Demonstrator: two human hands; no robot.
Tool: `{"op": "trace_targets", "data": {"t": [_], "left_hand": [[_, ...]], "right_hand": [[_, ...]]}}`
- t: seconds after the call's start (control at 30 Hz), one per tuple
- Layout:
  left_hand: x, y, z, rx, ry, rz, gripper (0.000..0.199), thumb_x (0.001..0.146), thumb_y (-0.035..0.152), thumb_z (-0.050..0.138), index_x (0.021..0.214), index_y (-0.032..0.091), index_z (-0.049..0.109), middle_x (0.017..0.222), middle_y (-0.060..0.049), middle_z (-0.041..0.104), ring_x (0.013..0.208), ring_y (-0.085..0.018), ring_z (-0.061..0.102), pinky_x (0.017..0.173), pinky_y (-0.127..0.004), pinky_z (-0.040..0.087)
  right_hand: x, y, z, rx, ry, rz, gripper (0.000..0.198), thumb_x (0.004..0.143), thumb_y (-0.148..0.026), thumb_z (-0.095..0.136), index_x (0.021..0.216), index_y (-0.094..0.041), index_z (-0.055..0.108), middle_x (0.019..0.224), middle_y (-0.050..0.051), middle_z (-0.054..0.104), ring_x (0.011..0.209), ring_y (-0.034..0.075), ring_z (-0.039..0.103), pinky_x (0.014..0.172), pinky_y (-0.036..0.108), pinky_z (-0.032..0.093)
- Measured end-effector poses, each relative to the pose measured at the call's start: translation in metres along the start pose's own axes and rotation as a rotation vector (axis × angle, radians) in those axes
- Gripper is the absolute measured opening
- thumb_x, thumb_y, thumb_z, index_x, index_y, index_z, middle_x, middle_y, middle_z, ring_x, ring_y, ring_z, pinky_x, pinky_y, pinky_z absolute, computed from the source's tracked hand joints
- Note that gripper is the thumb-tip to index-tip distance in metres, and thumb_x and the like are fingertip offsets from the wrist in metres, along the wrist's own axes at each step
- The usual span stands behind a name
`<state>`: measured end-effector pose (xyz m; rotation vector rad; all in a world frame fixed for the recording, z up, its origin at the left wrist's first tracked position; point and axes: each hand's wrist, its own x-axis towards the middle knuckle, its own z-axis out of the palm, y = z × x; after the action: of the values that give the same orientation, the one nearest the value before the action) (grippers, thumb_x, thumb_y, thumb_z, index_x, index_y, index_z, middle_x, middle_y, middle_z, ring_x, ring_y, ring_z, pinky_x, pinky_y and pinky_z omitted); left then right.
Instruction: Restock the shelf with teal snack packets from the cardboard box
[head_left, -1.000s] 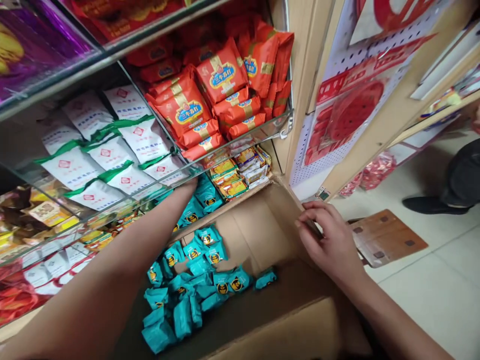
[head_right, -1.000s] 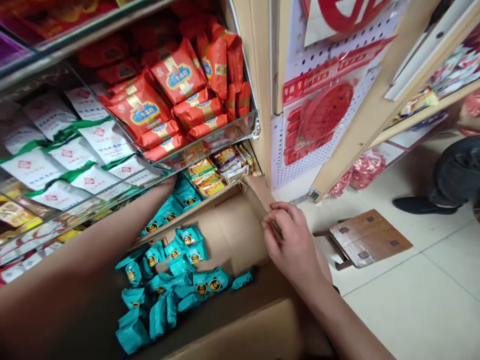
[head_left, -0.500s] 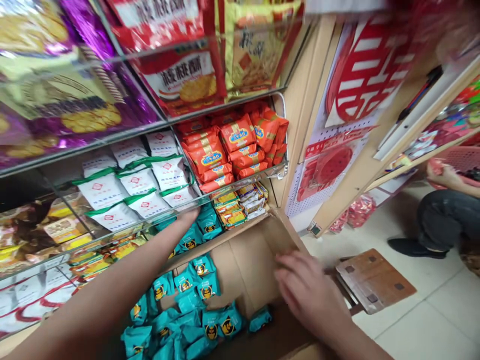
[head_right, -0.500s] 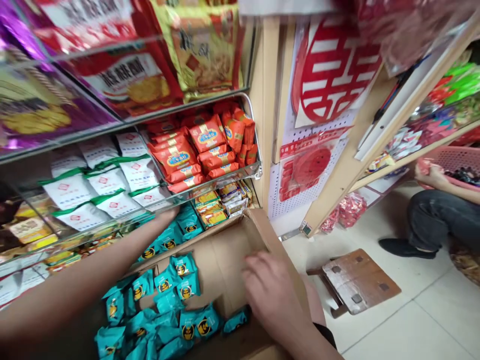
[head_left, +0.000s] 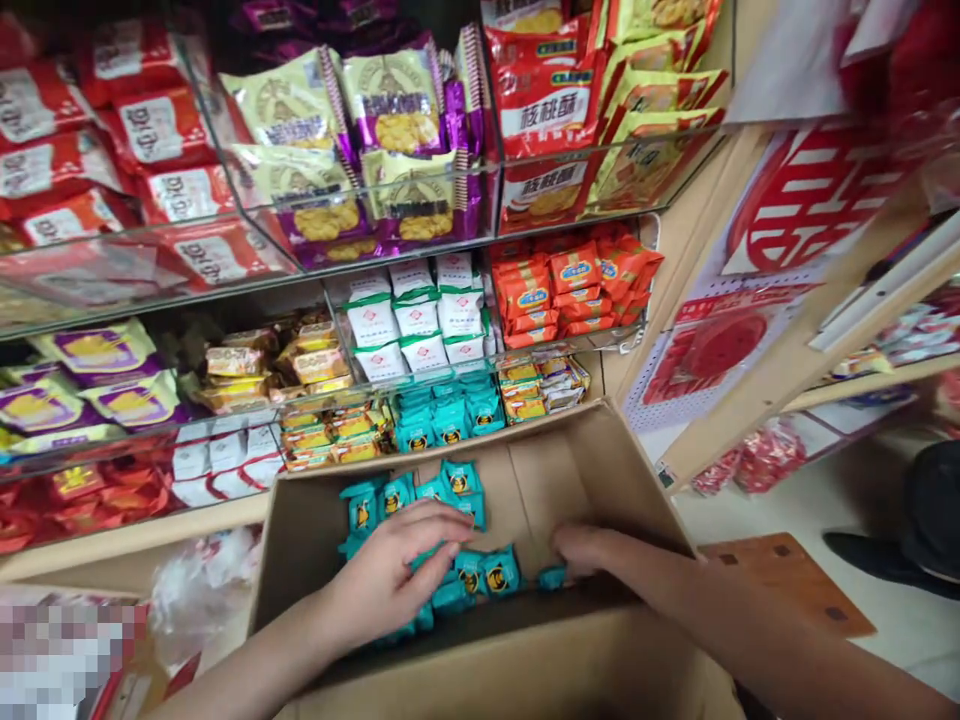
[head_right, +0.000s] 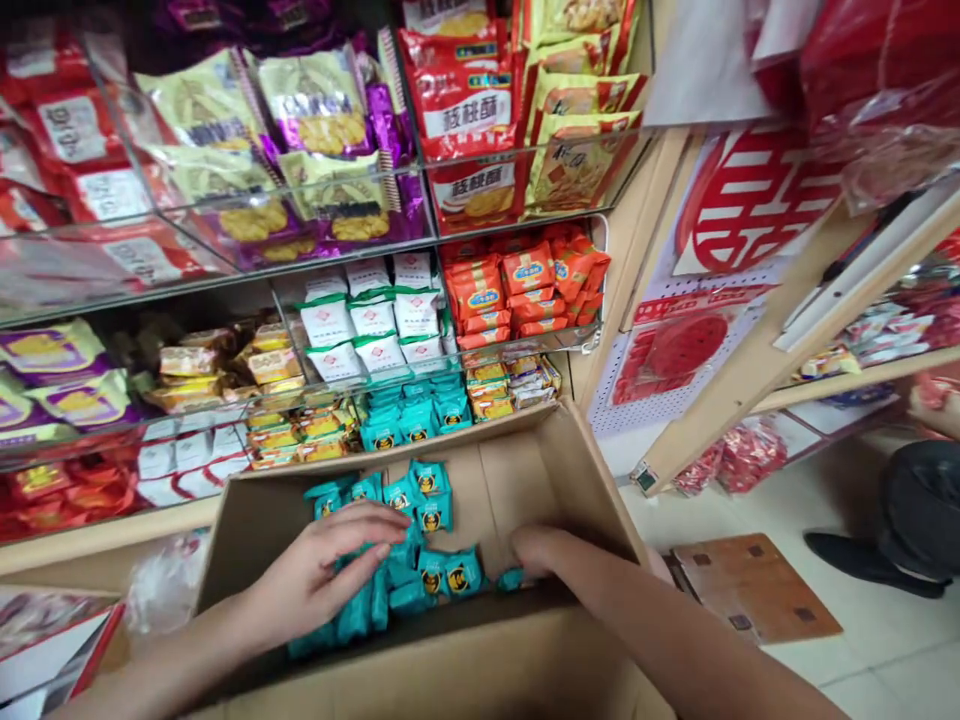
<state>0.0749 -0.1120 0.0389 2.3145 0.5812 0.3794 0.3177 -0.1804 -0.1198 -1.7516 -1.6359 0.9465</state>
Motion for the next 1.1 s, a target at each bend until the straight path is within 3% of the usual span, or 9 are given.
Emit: {"op": "trace_targets", "data": {"t": [0.17, 0.3, 0.4, 0.53, 0.63, 0.73, 0.83, 0.97, 1.1], "left_hand": [[-0.016, -0.025, 0.035, -0.236, 0.072, -0.258, 0.023, 0.077, 0.029, 0.055, 0.097, 0.025, 0.066, 0.103, -0.004, 0.065, 0.098, -0.021, 0.058, 0.087, -0.033, 0.045], [-0.003, -0.023, 0.055, -0.516, 0.124, -0.398, 0.054, 0.063, 0.030, 0.070, 0.115, 0.024, 0.055, 0.123, -0.006, 0.053, 0.109, -0.024, 0.051, 0.084, -0.032, 0.047], [0.006, -0.012, 0.059, -0.718, 0.061, -0.445, 0.049, 0.060, 0.037, 0.072, 0.104, 0.020, 0.059, 0.100, -0.007, 0.065, 0.084, -0.021, 0.063, 0.067, -0.030, 0.050], [0.004, 0.000, 0.063, -0.875, 0.181, -0.508, 0.042, 0.058, 0.043, 0.073, 0.086, 0.017, 0.057, 0.075, -0.002, 0.065, 0.059, -0.014, 0.061, 0.051, -0.023, 0.045], [-0.002, 0.006, 0.071, -1.067, 0.337, -0.561, 0.046, 0.057, 0.039, 0.076, 0.092, 0.020, 0.052, 0.077, 0.001, 0.064, 0.064, -0.012, 0.060, 0.058, -0.022, 0.047], [-0.003, 0.010, 0.071, -1.134, 0.374, -0.582, 0.041, 0.060, 0.039, 0.074, 0.089, 0.020, 0.052, 0.083, 0.000, 0.063, 0.072, -0.012, 0.060, 0.065, -0.025, 0.049], [0.008, 0.005, 0.050, -0.943, 0.464, -0.507, 0.040, 0.061, 0.044, 0.071, 0.087, 0.020, 0.053, 0.086, -0.001, 0.062, 0.072, -0.013, 0.057, 0.056, -0.023, 0.049], [0.035, -0.014, 0.005, -0.745, 0.556, -0.455, 0.040, 0.062, 0.047, 0.068, 0.085, 0.018, 0.053, 0.083, -0.001, 0.061, 0.066, -0.012, 0.055, 0.048, -0.018, 0.041], [0.063, -0.035, -0.029, -0.554, 0.534, -0.372, 0.039, 0.058, 0.033, 0.069, 0.091, 0.017, 0.056, 0.089, -0.003, 0.063, 0.075, -0.015, 0.057, 0.061, -0.022, 0.044]], "right_hand": [[-0.001, -0.012, -0.027, 0.133, -0.331, 0.156, 0.027, 0.079, -0.031, 0.058, 0.059, -0.014, 0.053, 0.045, -0.007, 0.049, 0.039, 0.005, 0.045, 0.044, 0.020, 0.041], [-0.009, -0.044, -0.042, 0.354, -0.317, 0.132, 0.024, 0.077, -0.039, 0.054, 0.074, -0.016, 0.056, 0.063, -0.001, 0.061, 0.057, 0.010, 0.058, 0.059, 0.026, 0.049], [-0.021, -0.074, -0.042, 0.444, -0.257, 0.080, 0.032, 0.074, -0.047, 0.054, 0.080, -0.016, 0.056, 0.067, 0.000, 0.061, 0.061, 0.012, 0.058, 0.062, 0.028, 0.049], [-0.036, -0.097, -0.027, 0.587, -0.087, 0.010, 0.042, 0.071, -0.052, 0.057, 0.093, -0.017, 0.057, 0.083, 0.003, 0.063, 0.069, 0.012, 0.058, 0.062, 0.027, 0.048], [-0.040, -0.104, -0.010, 0.738, 0.045, 0.015, 0.043, 0.065, -0.052, 0.063, 0.089, -0.017, 0.059, 0.081, 0.002, 0.063, 0.067, 0.013, 0.057, 0.060, 0.027, 0.048], [-0.040, -0.106, -0.003, 0.737, 0.115, 0.023, 0.044, 0.067, -0.054, 0.060, 0.090, -0.017, 0.058, 0.079, 0.003, 0.063, 0.067, 0.015, 0.058, 0.061, 0.029, 0.048], [-0.038, -0.098, -0.022, 0.517, 0.226, -0.005, 0.038, 0.073, -0.050, 0.055, 0.094, -0.018, 0.059, 0.082, 0.005, 0.063, 0.073, 0.018, 0.058, 0.067, 0.032, 0.048], [-0.035, -0.065, -0.070, 0.118, 0.654, -0.159, 0.027, 0.079, -0.043, 0.049, 0.085, -0.018, 0.059, 0.089, 0.008, 0.061, 0.082, 0.020, 0.057, 0.077, 0.038, 0.045], [-0.029, -0.016, -0.095, -0.245, 0.951, -0.232, 0.021, 0.078, -0.039, 0.049, 0.079, -0.020, 0.058, 0.093, 0.009, 0.059, 0.092, 0.025, 0.053, 0.084, 0.046, 0.040]]}}
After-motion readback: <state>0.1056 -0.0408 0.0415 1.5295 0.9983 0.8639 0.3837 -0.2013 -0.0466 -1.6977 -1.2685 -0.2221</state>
